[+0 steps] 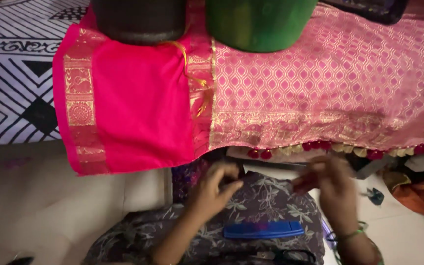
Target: Attaching decorative tassels to the border of a saree or fabric.
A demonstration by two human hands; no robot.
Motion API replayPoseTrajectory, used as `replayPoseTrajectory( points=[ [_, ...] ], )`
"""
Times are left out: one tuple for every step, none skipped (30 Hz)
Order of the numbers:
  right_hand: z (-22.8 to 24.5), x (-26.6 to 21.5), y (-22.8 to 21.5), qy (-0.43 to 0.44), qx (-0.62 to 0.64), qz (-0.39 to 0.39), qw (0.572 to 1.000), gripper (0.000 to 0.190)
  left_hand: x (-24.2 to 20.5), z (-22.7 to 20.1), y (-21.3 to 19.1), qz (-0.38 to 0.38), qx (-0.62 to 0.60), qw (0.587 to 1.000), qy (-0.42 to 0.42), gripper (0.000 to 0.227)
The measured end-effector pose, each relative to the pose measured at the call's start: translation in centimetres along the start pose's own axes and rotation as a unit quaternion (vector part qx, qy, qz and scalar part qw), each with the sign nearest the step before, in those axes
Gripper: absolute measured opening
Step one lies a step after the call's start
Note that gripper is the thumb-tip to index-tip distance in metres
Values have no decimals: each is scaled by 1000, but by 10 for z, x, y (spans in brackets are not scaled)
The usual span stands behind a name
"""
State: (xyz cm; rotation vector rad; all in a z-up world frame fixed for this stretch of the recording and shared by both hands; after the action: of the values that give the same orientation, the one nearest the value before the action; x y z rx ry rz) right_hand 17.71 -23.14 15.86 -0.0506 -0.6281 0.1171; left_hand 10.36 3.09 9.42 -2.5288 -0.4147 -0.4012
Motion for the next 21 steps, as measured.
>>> replayPoseTrajectory(
  points=[
    [11, -4, 27, -112, -123, 129, 978, 18, 16, -9, -6, 21, -124, 990, -56, 30],
    [17, -16, 56, -217, -240, 254, 911, 22, 31, -17, -9, 40, -246, 962, -111, 41],
    [18, -18, 67, -216, -239, 253, 912, 22, 35, -13, -1, 41, -244, 962, -112, 41],
    [29, -23, 84, -287, -256, 265, 884, 16, 38, -3, 11, 71, -369, 913, -156, 30],
    [39, -29, 100, -358, -273, 274, 850, 12, 42, 6, 24, 99, -486, 846, -196, 22],
    [16, -34, 101, -357, -273, 272, 851, 12, 39, 2, 23, 101, -484, 847, -196, 22],
    [-27, -30, 92, -213, -277, 243, 905, 13, 37, -1, 23, 110, -497, 834, -213, 20],
    [-71, -32, 82, -63, -273, 210, 937, 19, 35, -4, 25, 120, -509, 821, -230, 19],
    [-72, -30, 84, -60, -272, 207, 938, 19, 32, -6, 22, 122, -506, 822, -232, 19],
    [-90, -33, 79, 75, -162, 158, 971, 24, 30, -7, 19, 113, -503, 823, -241, 18],
    [-106, -40, 77, 207, -45, 104, 972, 30, 28, -7, 15, 103, -499, 823, -249, 16],
    [-91, -38, 82, 209, -43, 100, 972, 30, 25, -9, 12, 106, -496, 824, -251, 16],
    [-69, -32, 93, 175, 61, 103, 977, 22, 24, -14, 9, 117, -497, 826, -239, 15],
    [-45, -26, 104, 138, 164, 106, 971, 17, 21, -19, 5, 128, -499, 827, -227, 13],
    [-46, -29, 103, 139, 163, 104, 971, 17, 21, -20, 6, 129, -499, 826, -228, 13],
    [-49, -34, 101, 158, 160, 96, 970, 16, 20, -21, 4, 122, -493, 833, -221, 12],
    [-51, -37, 99, 176, 156, 90, 968, 16, 20, -23, 2, 113, -488, 839, -214, 12],
    [-52, -39, 98, 177, 155, 91, 968, 16, 19, -24, 1, 113, -490, 838, -214, 12],
    [-49, -39, 95, 150, 139, 96, 974, 16, 19, -26, 2, 123, -491, 836, -213, 12],
    [-46, -39, 93, 124, 123, 101, 979, 15, 18, -29, 3, 133, -493, 833, -212, 13],
    [-44, -39, 92, 124, 121, 102, 979, 15, 17, -26, 6, 132, -494, 833, -212, 13]
  ],
)
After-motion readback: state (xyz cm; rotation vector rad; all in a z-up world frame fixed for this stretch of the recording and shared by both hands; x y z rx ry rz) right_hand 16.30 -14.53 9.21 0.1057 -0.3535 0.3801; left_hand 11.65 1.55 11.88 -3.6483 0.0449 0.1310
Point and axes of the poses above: each hand's wrist, its own x-axis towards the middle knuckle, its own y-axis out of the palm, z = x × y, the point moved 8 cm from there along x, towards the middle knuckle, and after that the axes turned 15 degrees about -y, right-handed, at the moved point
